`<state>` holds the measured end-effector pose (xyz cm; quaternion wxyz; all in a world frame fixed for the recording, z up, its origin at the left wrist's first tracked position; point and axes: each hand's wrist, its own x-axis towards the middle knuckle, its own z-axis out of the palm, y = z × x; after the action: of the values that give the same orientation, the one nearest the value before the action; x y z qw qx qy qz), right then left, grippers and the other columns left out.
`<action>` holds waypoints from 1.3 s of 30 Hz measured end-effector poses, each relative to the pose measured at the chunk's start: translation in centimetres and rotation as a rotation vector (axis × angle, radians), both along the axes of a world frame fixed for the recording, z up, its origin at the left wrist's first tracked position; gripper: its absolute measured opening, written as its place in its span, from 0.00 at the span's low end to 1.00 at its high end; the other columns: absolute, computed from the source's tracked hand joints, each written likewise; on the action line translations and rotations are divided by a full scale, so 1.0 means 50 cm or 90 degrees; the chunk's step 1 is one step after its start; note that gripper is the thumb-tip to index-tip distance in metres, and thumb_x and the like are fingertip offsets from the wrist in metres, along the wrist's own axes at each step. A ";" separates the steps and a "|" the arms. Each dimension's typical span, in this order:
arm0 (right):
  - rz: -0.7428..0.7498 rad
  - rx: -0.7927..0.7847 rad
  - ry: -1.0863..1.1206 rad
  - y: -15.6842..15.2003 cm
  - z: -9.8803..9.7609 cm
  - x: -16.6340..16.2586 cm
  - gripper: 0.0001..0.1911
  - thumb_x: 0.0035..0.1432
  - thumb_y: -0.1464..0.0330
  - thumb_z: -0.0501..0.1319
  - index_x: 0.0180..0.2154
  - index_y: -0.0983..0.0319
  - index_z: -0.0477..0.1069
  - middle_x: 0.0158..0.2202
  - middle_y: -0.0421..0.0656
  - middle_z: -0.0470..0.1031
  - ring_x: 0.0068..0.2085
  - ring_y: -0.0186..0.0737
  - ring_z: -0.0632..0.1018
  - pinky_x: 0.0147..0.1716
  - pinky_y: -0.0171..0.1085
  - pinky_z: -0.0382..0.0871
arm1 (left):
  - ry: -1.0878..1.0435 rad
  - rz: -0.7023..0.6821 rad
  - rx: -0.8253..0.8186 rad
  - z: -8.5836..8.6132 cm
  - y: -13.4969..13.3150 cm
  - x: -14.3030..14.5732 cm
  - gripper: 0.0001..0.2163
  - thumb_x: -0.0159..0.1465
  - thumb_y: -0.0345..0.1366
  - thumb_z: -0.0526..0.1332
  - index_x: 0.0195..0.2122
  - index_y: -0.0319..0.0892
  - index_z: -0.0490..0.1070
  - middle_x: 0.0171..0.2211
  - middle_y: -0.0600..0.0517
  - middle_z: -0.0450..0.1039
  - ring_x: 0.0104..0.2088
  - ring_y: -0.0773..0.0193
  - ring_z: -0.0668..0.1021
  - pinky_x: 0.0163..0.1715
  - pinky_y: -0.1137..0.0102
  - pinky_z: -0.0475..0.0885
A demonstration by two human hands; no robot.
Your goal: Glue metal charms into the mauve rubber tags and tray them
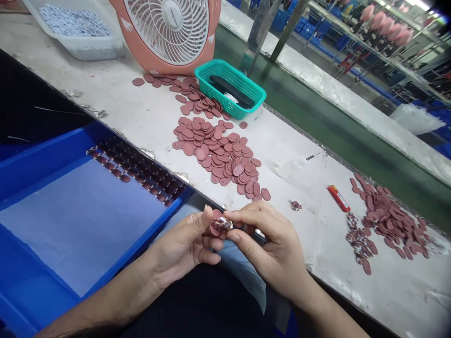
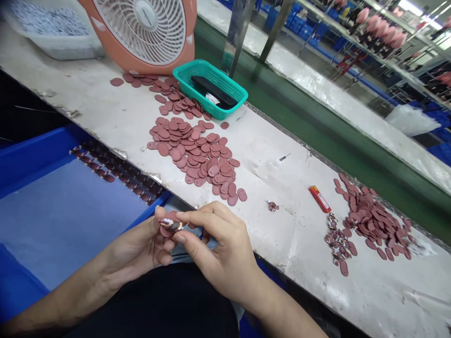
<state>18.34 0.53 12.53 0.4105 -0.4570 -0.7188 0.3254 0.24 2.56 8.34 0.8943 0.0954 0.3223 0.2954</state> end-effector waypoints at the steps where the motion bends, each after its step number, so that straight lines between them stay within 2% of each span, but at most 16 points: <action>1: 0.003 -0.005 0.000 0.001 -0.002 -0.001 0.11 0.64 0.72 0.67 0.48 0.60 0.78 0.33 0.40 0.77 0.33 0.30 0.75 0.31 0.29 0.73 | 0.007 0.001 0.001 0.000 0.001 0.000 0.22 0.44 0.51 0.80 0.26 0.37 0.80 0.26 0.52 0.78 0.19 0.74 0.75 0.19 0.79 0.79; 4: 0.003 -0.012 0.002 0.002 -0.004 -0.007 0.09 0.63 0.73 0.67 0.46 0.60 0.79 0.31 0.39 0.77 0.32 0.30 0.75 0.29 0.28 0.72 | 0.029 0.001 0.006 0.000 0.005 -0.003 0.24 0.43 0.55 0.79 0.27 0.38 0.81 0.26 0.51 0.78 0.20 0.72 0.75 0.18 0.77 0.79; 7: -0.032 0.047 -0.023 0.002 -0.012 -0.017 0.08 0.63 0.74 0.66 0.44 0.61 0.78 0.31 0.39 0.76 0.30 0.29 0.74 0.27 0.28 0.72 | 0.060 0.014 0.021 -0.006 0.004 -0.009 0.30 0.43 0.61 0.76 0.33 0.38 0.82 0.28 0.48 0.78 0.24 0.66 0.78 0.19 0.74 0.80; 9: -0.083 0.132 -0.065 0.001 -0.026 -0.028 0.09 0.62 0.75 0.66 0.45 0.62 0.77 0.31 0.39 0.74 0.29 0.30 0.73 0.27 0.29 0.72 | 0.133 0.128 0.062 -0.012 -0.003 -0.015 0.29 0.44 0.60 0.76 0.36 0.40 0.82 0.29 0.50 0.78 0.26 0.66 0.78 0.20 0.74 0.80; 11: -0.125 0.229 -0.108 0.002 -0.046 -0.044 0.12 0.61 0.77 0.66 0.47 0.64 0.76 0.32 0.41 0.73 0.30 0.32 0.73 0.28 0.32 0.72 | 0.227 0.276 0.127 -0.016 -0.016 -0.022 0.24 0.45 0.55 0.79 0.33 0.42 0.80 0.27 0.54 0.75 0.24 0.69 0.74 0.20 0.77 0.78; 13: -0.136 0.314 -0.147 0.004 -0.069 -0.063 0.16 0.60 0.79 0.67 0.50 0.65 0.75 0.33 0.44 0.75 0.31 0.35 0.74 0.29 0.34 0.72 | 0.282 0.345 0.194 -0.017 -0.028 -0.028 0.21 0.44 0.49 0.81 0.29 0.41 0.78 0.25 0.55 0.73 0.23 0.71 0.71 0.20 0.79 0.75; 16: -0.117 0.394 -0.192 0.010 -0.094 -0.094 0.17 0.59 0.79 0.68 0.50 0.68 0.74 0.33 0.46 0.76 0.31 0.37 0.72 0.28 0.37 0.70 | 0.291 0.340 0.263 -0.015 -0.038 -0.038 0.18 0.45 0.44 0.82 0.28 0.41 0.79 0.25 0.54 0.75 0.23 0.72 0.71 0.21 0.81 0.72; 19: -0.100 0.426 -0.192 0.019 -0.105 -0.119 0.14 0.61 0.78 0.67 0.49 0.68 0.74 0.30 0.45 0.75 0.30 0.37 0.71 0.26 0.37 0.67 | 0.318 0.346 0.278 -0.017 -0.037 -0.049 0.15 0.49 0.42 0.80 0.27 0.41 0.77 0.28 0.53 0.76 0.23 0.72 0.70 0.20 0.81 0.70; 23: -0.087 0.421 -0.188 0.033 -0.119 -0.147 0.10 0.63 0.77 0.64 0.47 0.68 0.74 0.29 0.44 0.75 0.29 0.36 0.71 0.26 0.37 0.67 | 0.401 0.355 0.268 -0.027 -0.035 -0.062 0.14 0.52 0.44 0.77 0.28 0.41 0.77 0.30 0.52 0.77 0.23 0.70 0.70 0.19 0.79 0.69; 27: -0.074 0.396 -0.201 0.035 -0.131 -0.163 0.11 0.63 0.76 0.65 0.48 0.67 0.74 0.30 0.44 0.76 0.28 0.37 0.71 0.26 0.38 0.68 | 0.503 0.325 0.255 -0.044 -0.034 -0.079 0.17 0.54 0.50 0.72 0.30 0.42 0.76 0.29 0.51 0.75 0.25 0.66 0.73 0.19 0.76 0.69; 31: -0.016 0.387 -0.197 0.014 -0.126 -0.146 0.13 0.61 0.77 0.66 0.48 0.70 0.75 0.30 0.45 0.75 0.29 0.37 0.71 0.27 0.38 0.69 | 0.673 0.320 0.243 -0.096 -0.007 -0.152 0.19 0.55 0.55 0.68 0.36 0.44 0.74 0.33 0.50 0.76 0.33 0.58 0.78 0.22 0.72 0.72; 33: -0.010 0.384 -0.198 0.000 -0.124 -0.126 0.13 0.61 0.79 0.66 0.48 0.70 0.75 0.29 0.45 0.74 0.30 0.37 0.72 0.28 0.37 0.70 | 0.773 0.317 0.242 -0.141 0.021 -0.216 0.20 0.54 0.55 0.67 0.37 0.43 0.74 0.37 0.48 0.78 0.38 0.54 0.80 0.27 0.69 0.75; 35: -0.027 0.371 -0.205 -0.012 -0.128 -0.106 0.12 0.61 0.81 0.64 0.47 0.69 0.75 0.29 0.44 0.73 0.30 0.37 0.72 0.28 0.37 0.70 | 0.899 0.301 0.245 -0.193 0.055 -0.284 0.17 0.57 0.50 0.67 0.38 0.42 0.74 0.40 0.46 0.78 0.42 0.53 0.80 0.36 0.64 0.77; 37: -0.047 0.349 -0.215 -0.021 -0.137 -0.089 0.13 0.61 0.81 0.64 0.48 0.68 0.75 0.28 0.43 0.73 0.29 0.36 0.72 0.28 0.36 0.71 | 1.011 0.238 0.255 -0.242 0.089 -0.343 0.13 0.61 0.44 0.67 0.39 0.40 0.75 0.41 0.47 0.79 0.44 0.53 0.79 0.47 0.58 0.75; 39: -0.064 0.330 -0.223 -0.027 -0.145 -0.077 0.14 0.61 0.81 0.65 0.48 0.66 0.75 0.29 0.43 0.73 0.29 0.36 0.73 0.28 0.36 0.72 | 1.093 0.143 0.258 -0.282 0.118 -0.383 0.11 0.65 0.42 0.67 0.42 0.40 0.76 0.42 0.47 0.78 0.46 0.53 0.79 0.50 0.52 0.73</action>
<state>14.50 -0.83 5.26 0.3989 -0.4212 -0.8141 0.0269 -18.92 8.44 -5.77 0.2758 0.4081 0.8307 0.2594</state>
